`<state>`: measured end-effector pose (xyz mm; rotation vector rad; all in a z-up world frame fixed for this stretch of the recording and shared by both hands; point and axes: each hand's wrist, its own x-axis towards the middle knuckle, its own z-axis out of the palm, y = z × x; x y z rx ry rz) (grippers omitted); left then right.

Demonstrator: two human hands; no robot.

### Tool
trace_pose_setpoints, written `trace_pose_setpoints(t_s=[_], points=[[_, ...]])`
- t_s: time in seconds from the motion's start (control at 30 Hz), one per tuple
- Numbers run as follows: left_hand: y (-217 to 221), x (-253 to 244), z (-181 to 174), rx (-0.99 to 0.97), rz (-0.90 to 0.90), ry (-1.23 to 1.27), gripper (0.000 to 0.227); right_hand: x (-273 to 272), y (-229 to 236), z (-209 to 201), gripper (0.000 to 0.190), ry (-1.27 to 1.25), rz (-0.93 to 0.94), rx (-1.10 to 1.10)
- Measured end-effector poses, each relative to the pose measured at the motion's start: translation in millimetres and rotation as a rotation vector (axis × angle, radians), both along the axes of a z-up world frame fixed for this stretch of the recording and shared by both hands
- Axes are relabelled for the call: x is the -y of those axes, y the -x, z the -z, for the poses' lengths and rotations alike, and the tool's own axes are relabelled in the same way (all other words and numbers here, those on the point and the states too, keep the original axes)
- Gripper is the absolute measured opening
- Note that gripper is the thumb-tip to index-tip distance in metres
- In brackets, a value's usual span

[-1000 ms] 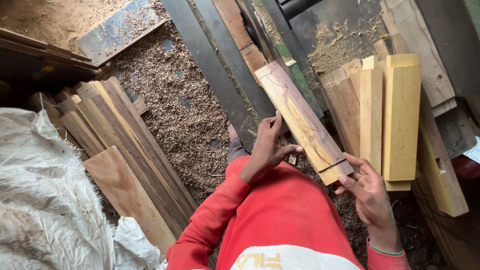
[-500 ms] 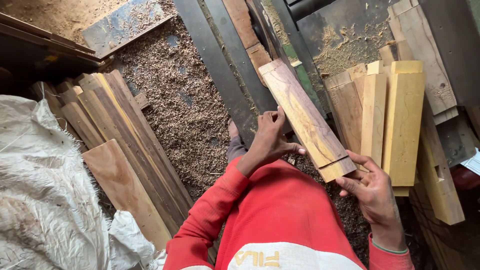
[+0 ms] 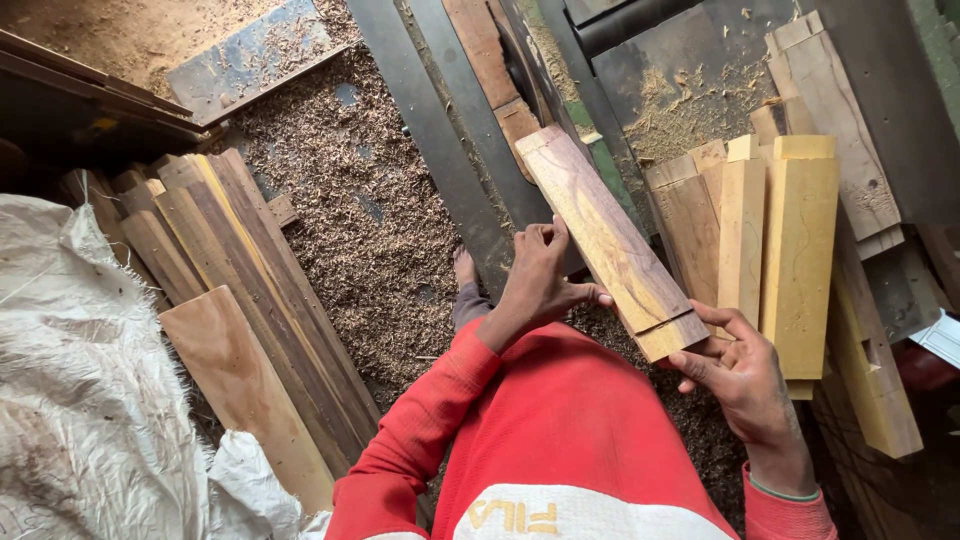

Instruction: The person inspects several wooden pieces before using a wrench to adjust the guide rail on a table saw. After securing the rail in a new position, they prepare to cut the wood.

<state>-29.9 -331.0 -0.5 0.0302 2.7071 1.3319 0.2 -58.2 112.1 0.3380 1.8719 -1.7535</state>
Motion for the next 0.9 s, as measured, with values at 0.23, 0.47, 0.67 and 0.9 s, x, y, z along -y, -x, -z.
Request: trace_pose_setpoints(t_s=[0.23, 0.47, 0.67, 0.9], points=[[1.1, 1.4, -2.6, -0.019, 0.012, 0.004, 0.141, 1.0, 0.7, -1.8, 0.067, -0.003, -0.016, -0.009], [0.8, 1.4, -2.3, -0.049, -0.005, 0.008, 0.138, -1.3, 0.9, -0.3, 0.067, -0.025, -0.032, 0.004], [-2.5, 1.7, 0.0, -0.116, -0.025, -0.045, 0.136, 0.0, -0.1, -2.2, 0.065, -0.045, -0.034, -0.001], [-1.2, 2.6, 2.6, -0.112, -0.033, -0.055, 0.138, 2.5, 3.8, -2.7, 0.065, -0.062, -0.04, -0.001]])
